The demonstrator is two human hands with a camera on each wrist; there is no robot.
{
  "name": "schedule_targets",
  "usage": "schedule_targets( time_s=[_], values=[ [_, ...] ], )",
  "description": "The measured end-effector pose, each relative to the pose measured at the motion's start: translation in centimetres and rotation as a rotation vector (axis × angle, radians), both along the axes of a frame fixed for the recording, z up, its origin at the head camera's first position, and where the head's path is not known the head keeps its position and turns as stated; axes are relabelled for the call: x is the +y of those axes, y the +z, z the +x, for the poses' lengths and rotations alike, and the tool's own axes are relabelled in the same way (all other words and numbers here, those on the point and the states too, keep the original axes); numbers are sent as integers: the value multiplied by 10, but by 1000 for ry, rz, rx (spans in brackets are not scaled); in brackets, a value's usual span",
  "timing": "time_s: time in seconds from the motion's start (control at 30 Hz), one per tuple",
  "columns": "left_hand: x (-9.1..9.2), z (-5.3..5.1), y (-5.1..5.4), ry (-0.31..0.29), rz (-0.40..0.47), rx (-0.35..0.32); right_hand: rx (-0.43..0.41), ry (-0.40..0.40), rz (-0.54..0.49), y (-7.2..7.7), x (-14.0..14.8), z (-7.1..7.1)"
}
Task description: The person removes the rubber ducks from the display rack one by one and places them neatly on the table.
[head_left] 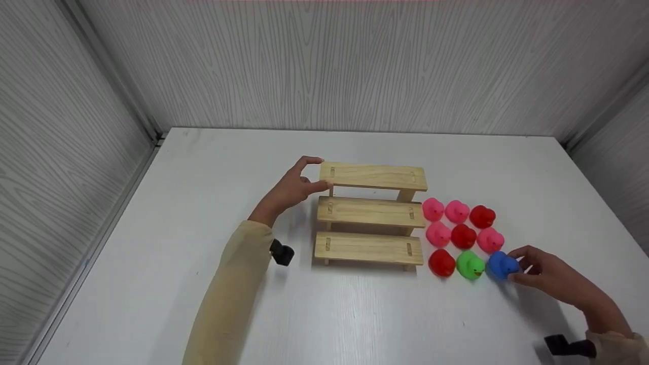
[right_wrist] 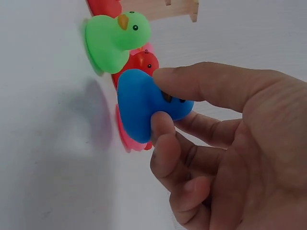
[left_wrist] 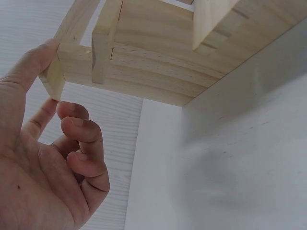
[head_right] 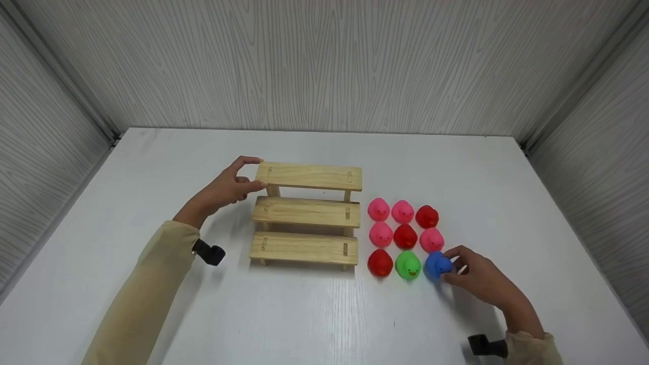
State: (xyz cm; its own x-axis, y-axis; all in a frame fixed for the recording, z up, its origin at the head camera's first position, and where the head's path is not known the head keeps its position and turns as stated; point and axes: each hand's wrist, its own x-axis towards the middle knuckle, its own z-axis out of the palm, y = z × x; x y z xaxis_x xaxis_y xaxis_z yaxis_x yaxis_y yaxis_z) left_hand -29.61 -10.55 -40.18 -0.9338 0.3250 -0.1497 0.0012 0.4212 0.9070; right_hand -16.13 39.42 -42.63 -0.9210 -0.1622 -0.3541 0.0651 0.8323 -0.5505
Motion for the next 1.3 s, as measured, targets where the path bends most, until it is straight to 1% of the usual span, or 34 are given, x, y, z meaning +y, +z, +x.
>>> schedule_targets(
  time_s=[0.3, 0.4, 0.53, 0.63, 0.8, 0.93, 1.0, 1.1, 1.3],
  values=[
    [1, -2, 0, -3, 27, 2, -32, -5, -1, -4, 1, -4],
    [0, -2, 1, -4, 24, 5, -33, -4, -2, -4, 0, -5],
    [0, -2, 3, -5, 31, -6, -21, -9, 6, -3, -1, -5],
    [0, -2, 2, -8, 46, -21, -23, -14, 12, -4, -2, -5],
    [1, -1, -1, -7, 56, -20, -44, -15, 5, -5, -1, -5],
    [1, 0, -1, -5, 49, -13, -49, -8, -3, -3, 3, -3],
    [2, 1, -1, -8, 41, -11, -36, -4, -3, 0, 5, -1],
    [2, 2, -2, -7, 39, -8, 7, -3, 5, 5, 8, 1],
    [0, 2, -2, 9, 13, 22, 155, -53, 46, 20, 7, 0]
  ],
)
